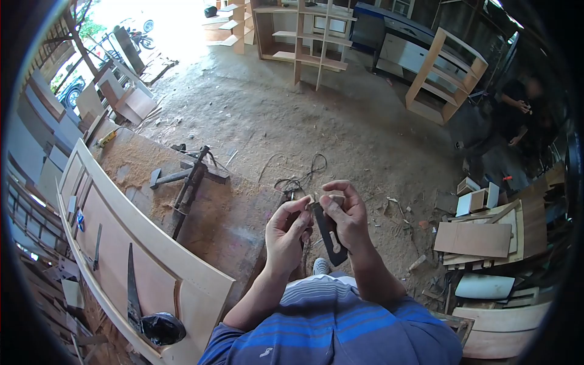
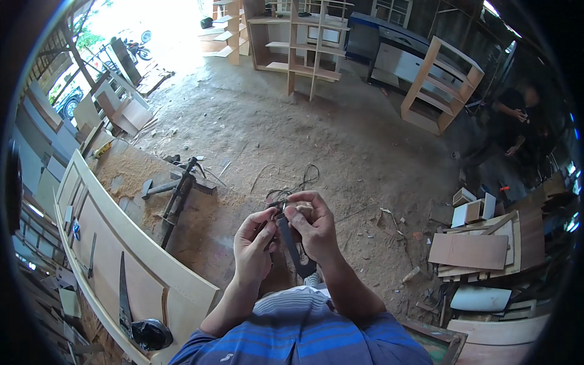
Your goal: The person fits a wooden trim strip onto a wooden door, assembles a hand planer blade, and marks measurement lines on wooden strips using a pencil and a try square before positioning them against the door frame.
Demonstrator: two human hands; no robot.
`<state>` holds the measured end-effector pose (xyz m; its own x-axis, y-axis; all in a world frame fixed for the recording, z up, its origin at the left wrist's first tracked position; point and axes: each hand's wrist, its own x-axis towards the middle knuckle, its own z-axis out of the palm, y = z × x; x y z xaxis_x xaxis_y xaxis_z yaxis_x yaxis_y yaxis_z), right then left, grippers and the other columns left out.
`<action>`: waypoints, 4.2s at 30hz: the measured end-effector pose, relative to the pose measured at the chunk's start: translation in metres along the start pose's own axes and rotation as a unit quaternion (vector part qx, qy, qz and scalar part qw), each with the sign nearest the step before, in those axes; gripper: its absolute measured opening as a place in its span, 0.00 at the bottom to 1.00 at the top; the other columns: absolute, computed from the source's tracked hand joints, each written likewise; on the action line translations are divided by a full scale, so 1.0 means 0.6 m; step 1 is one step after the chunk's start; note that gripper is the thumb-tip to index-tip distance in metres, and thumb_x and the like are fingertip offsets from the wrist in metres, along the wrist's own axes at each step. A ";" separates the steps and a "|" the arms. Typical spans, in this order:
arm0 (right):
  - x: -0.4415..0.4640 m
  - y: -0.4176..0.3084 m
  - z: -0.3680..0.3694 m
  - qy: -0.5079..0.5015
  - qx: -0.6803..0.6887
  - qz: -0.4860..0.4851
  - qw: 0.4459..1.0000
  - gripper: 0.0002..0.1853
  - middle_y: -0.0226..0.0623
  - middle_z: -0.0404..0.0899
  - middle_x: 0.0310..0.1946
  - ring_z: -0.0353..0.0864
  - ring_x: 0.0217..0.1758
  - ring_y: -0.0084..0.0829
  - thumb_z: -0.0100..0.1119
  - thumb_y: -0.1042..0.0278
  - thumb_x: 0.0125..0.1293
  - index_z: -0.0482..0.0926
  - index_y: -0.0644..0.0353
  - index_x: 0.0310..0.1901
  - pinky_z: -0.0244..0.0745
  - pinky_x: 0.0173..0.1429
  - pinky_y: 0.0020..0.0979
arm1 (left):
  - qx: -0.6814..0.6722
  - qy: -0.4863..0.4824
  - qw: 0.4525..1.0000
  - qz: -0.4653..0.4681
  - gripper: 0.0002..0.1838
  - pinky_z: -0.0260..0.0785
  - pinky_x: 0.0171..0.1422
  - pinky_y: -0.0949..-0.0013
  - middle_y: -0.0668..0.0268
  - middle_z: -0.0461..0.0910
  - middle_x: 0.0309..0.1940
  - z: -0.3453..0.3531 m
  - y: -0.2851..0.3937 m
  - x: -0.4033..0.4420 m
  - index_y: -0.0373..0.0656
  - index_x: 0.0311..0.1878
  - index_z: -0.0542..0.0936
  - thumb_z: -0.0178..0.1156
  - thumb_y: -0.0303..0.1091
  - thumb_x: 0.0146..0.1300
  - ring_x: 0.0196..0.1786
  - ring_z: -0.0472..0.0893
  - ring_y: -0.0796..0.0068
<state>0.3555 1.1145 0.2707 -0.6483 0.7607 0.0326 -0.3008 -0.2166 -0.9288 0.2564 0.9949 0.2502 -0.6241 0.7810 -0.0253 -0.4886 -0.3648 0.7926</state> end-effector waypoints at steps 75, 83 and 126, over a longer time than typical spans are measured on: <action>0.002 0.229 0.239 -0.326 0.007 0.169 0.930 0.11 0.22 0.79 0.28 0.72 0.22 0.11 0.67 0.65 0.82 0.79 0.57 0.59 0.64 0.25 0.18 | -0.070 0.416 0.879 0.220 0.15 0.63 0.31 0.81 0.71 0.82 0.40 -0.160 0.032 -0.254 0.40 0.68 0.83 0.63 0.32 0.84 0.36 0.78 0.87; -0.122 0.492 0.298 -0.397 -0.170 0.135 0.892 0.11 0.34 0.87 0.37 0.82 0.30 0.21 0.65 0.69 0.82 0.80 0.64 0.59 0.79 0.34 0.26 | -0.089 0.455 0.843 0.274 0.12 0.62 0.27 0.80 0.74 0.78 0.35 -0.284 0.068 -0.415 0.46 0.50 0.84 0.65 0.44 0.84 0.29 0.76 0.87; -0.744 0.640 0.865 -0.651 -0.184 0.053 0.735 0.16 0.46 0.92 0.45 0.94 0.49 0.36 0.66 0.76 0.77 0.82 0.62 0.63 0.85 0.54 0.33 | 0.328 0.720 0.589 0.164 0.07 0.80 0.49 0.71 0.69 0.87 0.41 -0.897 0.224 -1.148 0.36 0.52 0.85 0.65 0.30 0.80 0.40 0.85 0.80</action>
<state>0.1663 0.3737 0.0910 -0.8459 -0.5303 0.0565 -0.1468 0.1297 -0.9806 0.2924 0.1350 0.0464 -0.7203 -0.6891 0.0789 -0.1515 0.2673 0.9516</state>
